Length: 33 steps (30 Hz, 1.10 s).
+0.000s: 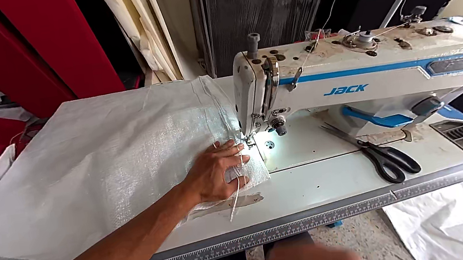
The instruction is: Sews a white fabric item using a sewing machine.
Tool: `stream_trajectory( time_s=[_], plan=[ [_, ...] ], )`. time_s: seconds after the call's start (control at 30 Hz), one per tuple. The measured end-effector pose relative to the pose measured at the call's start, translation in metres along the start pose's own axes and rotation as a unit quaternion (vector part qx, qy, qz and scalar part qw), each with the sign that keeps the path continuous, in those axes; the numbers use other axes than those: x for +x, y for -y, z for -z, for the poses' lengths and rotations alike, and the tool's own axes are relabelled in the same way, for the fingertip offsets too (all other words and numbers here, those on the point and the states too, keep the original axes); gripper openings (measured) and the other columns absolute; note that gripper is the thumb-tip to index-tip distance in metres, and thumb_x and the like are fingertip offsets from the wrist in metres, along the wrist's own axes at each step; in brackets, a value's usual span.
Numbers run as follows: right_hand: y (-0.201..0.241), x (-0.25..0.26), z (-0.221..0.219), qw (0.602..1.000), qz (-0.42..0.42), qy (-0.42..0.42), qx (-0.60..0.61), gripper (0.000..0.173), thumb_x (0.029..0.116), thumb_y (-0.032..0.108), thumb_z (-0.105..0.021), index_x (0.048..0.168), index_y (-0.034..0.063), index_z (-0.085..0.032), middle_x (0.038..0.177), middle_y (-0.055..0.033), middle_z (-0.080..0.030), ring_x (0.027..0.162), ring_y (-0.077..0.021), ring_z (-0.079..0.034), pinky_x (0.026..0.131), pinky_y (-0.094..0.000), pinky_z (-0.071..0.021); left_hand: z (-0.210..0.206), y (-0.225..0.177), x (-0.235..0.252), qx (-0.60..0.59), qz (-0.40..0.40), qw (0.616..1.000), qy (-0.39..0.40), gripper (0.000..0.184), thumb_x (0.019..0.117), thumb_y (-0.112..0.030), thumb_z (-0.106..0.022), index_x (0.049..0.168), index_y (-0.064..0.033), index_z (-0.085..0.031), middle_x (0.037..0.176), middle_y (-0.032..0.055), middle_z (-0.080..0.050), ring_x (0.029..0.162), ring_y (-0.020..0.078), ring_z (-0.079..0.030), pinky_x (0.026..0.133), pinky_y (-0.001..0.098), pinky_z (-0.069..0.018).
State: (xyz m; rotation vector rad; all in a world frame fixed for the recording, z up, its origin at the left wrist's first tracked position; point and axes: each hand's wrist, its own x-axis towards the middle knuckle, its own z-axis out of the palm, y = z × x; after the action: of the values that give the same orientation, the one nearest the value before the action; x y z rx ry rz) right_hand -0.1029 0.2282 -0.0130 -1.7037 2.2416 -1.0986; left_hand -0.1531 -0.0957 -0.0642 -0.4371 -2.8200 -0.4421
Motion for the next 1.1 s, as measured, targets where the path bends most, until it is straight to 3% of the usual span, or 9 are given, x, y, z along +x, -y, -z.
stream_trajectory(
  time_s=[0.07, 0.1, 0.13, 0.2, 0.3, 0.47, 0.77, 1.1],
  plan=[
    [-0.065, 0.002, 0.048, 0.968, -0.067, -0.165, -0.176, 0.031, 0.1004, 0.029, -0.059, 0.118, 0.0086, -0.074, 0.116, -0.0067, -0.075, 0.111, -0.0179, -0.071, 0.094, -0.0396, -0.0596, 0.002, 0.002, 0.002, -0.01, -0.001, 1.0, -0.004, 0.051, 0.092, -0.055, -0.057, 0.13, -0.024, -0.073, 0.148, 0.0024, -0.06, 0.146, 0.0217, -0.046, 0.122, 0.0513, -0.032],
    [-0.097, 0.0, 0.07, 0.94, -0.098, -0.215, -0.247, 0.035, 0.0997, 0.031, -0.056, 0.119, 0.0071, -0.074, 0.117, -0.0096, -0.074, 0.109, -0.0235, -0.071, 0.09, -0.0455, -0.0595, 0.003, 0.003, 0.003, -0.015, -0.001, 1.0, -0.005, 0.051, 0.0914, -0.054, -0.059, 0.129, -0.0235, -0.074, 0.147, 0.0023, -0.061, 0.146, 0.0212, -0.046, 0.122, 0.0511, -0.0319],
    [-0.122, -0.002, 0.088, 0.918, -0.13, -0.236, -0.291, 0.041, 0.0997, 0.032, -0.052, 0.123, 0.0045, -0.071, 0.123, -0.0141, -0.071, 0.112, -0.0312, -0.069, 0.089, -0.0532, -0.0574, 0.003, 0.005, 0.004, -0.018, -0.004, 1.0, -0.005, 0.05, 0.091, -0.053, -0.06, 0.128, -0.0233, -0.074, 0.146, 0.0024, -0.061, 0.145, 0.0212, -0.047, 0.122, 0.0515, -0.0324],
    [-0.157, -0.007, 0.111, 0.897, -0.174, -0.236, -0.332, 0.053, 0.1003, 0.038, -0.046, 0.133, 0.0003, -0.064, 0.14, -0.0209, -0.061, 0.126, -0.044, -0.059, 0.098, -0.0648, -0.0483, 0.003, 0.01, 0.006, -0.019, -0.015, 1.0, -0.011, 0.05, 0.0913, -0.053, -0.06, 0.127, -0.0216, -0.074, 0.145, 0.0036, -0.062, 0.144, 0.0232, -0.049, 0.12, 0.0533, -0.0342],
    [-0.187, -0.014, 0.121, 0.884, -0.177, -0.226, -0.369, 0.062, 0.1009, 0.044, -0.043, 0.142, -0.0007, -0.056, 0.151, -0.0226, -0.05, 0.136, -0.051, -0.046, 0.104, -0.0692, -0.0392, 0.005, 0.014, 0.008, -0.025, -0.015, 1.0, -0.009, 0.051, 0.0926, -0.053, -0.06, 0.129, -0.0202, -0.074, 0.146, 0.004, -0.061, 0.144, 0.0255, -0.049, 0.12, 0.055, -0.0335],
    [-0.193, -0.019, 0.126, 0.882, -0.177, -0.236, -0.368, 0.068, 0.0999, 0.044, -0.044, 0.148, -0.0037, -0.047, 0.15, -0.0265, -0.049, 0.143, -0.0511, -0.04, 0.111, -0.0672, -0.035, 0.008, 0.023, 0.015, -0.049, -0.021, 0.999, -0.001, 0.051, 0.0914, -0.051, -0.062, 0.128, -0.0183, -0.074, 0.145, 0.0064, -0.062, 0.145, 0.0264, -0.048, 0.12, 0.0566, -0.0318],
    [-0.197, -0.021, 0.141, 0.891, -0.191, -0.222, -0.348, 0.067, 0.1016, 0.047, -0.039, 0.144, -0.0033, -0.053, 0.151, -0.0234, -0.05, 0.145, -0.0449, -0.041, 0.116, -0.0629, -0.0337, 0.011, 0.036, 0.024, -0.054, -0.036, 0.998, 0.0, 0.05, 0.0919, -0.049, -0.061, 0.128, -0.0177, -0.074, 0.143, 0.0073, -0.063, 0.145, 0.0289, -0.048, 0.12, 0.0579, -0.0315],
    [-0.2, -0.025, 0.145, 0.892, -0.194, -0.22, -0.345, 0.07, 0.101, 0.05, -0.037, 0.142, -0.0053, -0.053, 0.15, -0.0246, -0.051, 0.144, -0.0465, -0.042, 0.116, -0.0632, -0.0334, 0.015, 0.045, 0.034, -0.06, -0.011, 0.998, 0.002, 0.048, 0.0923, -0.047, -0.064, 0.127, -0.0147, -0.074, 0.143, 0.0089, -0.063, 0.145, 0.0294, -0.047, 0.12, 0.059, -0.0295]
  ],
)
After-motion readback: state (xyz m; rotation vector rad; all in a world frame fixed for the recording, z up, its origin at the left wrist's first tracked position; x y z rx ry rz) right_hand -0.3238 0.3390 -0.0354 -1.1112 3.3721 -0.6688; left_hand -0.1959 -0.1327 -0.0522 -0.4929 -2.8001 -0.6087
